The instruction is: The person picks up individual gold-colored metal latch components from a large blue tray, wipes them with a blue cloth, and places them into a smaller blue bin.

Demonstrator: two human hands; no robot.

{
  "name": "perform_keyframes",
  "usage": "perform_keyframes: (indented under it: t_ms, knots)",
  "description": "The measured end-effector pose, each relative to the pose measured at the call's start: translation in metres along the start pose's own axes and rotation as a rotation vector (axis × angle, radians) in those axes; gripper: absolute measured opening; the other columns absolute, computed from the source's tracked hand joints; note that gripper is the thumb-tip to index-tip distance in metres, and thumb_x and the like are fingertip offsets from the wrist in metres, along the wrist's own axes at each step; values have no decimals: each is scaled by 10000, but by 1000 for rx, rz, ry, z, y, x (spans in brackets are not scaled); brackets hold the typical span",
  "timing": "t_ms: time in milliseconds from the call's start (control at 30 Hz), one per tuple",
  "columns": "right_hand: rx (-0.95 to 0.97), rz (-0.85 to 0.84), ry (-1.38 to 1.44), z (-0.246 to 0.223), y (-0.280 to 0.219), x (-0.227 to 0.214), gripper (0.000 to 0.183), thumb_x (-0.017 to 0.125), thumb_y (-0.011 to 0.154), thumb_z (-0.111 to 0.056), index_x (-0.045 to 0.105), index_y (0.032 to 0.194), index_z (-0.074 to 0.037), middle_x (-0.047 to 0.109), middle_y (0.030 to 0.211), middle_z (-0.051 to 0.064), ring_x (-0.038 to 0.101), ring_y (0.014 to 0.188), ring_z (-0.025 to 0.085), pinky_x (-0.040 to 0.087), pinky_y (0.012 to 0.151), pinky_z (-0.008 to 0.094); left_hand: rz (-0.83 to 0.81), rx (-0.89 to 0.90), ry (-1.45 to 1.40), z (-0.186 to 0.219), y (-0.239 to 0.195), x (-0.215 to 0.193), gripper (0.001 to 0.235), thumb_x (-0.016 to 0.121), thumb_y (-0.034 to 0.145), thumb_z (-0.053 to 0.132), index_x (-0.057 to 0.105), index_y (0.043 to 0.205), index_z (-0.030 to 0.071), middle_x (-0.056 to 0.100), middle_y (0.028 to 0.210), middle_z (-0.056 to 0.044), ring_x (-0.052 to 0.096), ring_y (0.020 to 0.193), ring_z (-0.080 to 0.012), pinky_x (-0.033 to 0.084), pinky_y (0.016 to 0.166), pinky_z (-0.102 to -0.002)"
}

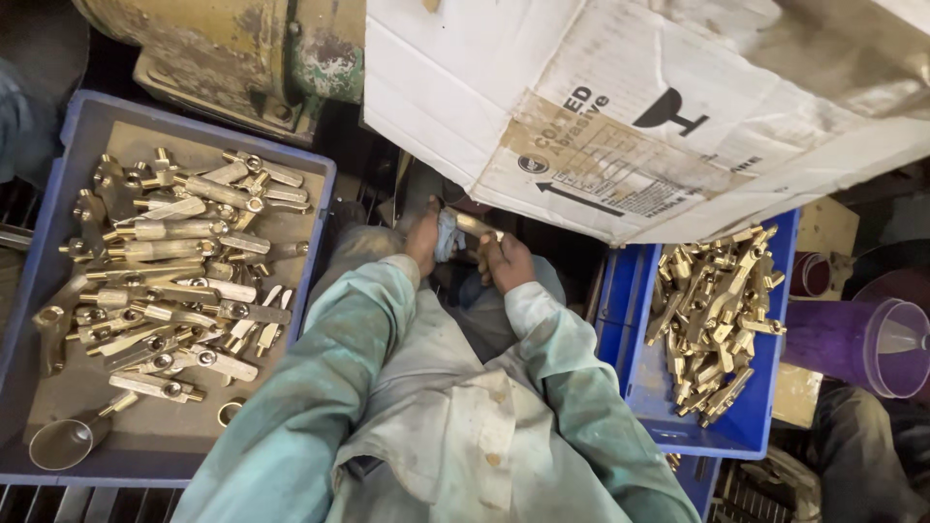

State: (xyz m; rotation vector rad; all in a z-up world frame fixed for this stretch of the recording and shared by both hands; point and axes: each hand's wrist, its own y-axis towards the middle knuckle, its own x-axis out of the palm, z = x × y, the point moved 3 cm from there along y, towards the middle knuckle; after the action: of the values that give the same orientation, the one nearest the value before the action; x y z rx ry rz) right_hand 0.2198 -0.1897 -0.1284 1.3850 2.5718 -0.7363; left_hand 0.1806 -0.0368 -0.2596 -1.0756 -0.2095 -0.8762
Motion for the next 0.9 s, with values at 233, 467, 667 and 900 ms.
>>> perform_keyframes:
  t_ms: [233, 467, 667, 900]
  knots:
    - [46, -11, 30, 15, 17, 9, 306, 584, 1029, -240, 646, 876, 18, 628, 615, 79, 573, 446, 158, 479, 432, 298, -41, 122, -87, 8, -1, 0, 360, 451, 1057, 411, 620, 985, 102, 638, 737, -64, 607, 542, -194, 490, 463, -341]
    - [62, -5, 121, 15, 28, 26, 309, 590, 1028, -235, 628, 860, 22, 604, 601, 95, 563, 432, 173, 498, 412, 325, 59, 87, -49, 27, -17, -3, 320, 468, 1038, 387, 591, 978, 98, 633, 695, -94, 591, 490, -225, 471, 416, -376]
    - [94, -4, 155, 15, 36, 39, 307, 592, 1031, -242, 629, 878, 22, 607, 607, 103, 564, 425, 179, 509, 402, 336, 6, 87, -107, 35, -19, -10, 349, 426, 1059, 394, 577, 956, 97, 615, 685, -76, 574, 490, -198, 477, 423, -348]
    - [157, 1, 233, 10, 40, 50, 246, 609, 1012, -225, 604, 923, 4, 596, 612, 105, 552, 417, 194, 499, 383, 344, 71, 88, -114, 43, -25, -16, 341, 419, 1060, 351, 590, 974, 68, 621, 695, -93, 593, 505, -213, 487, 427, -356]
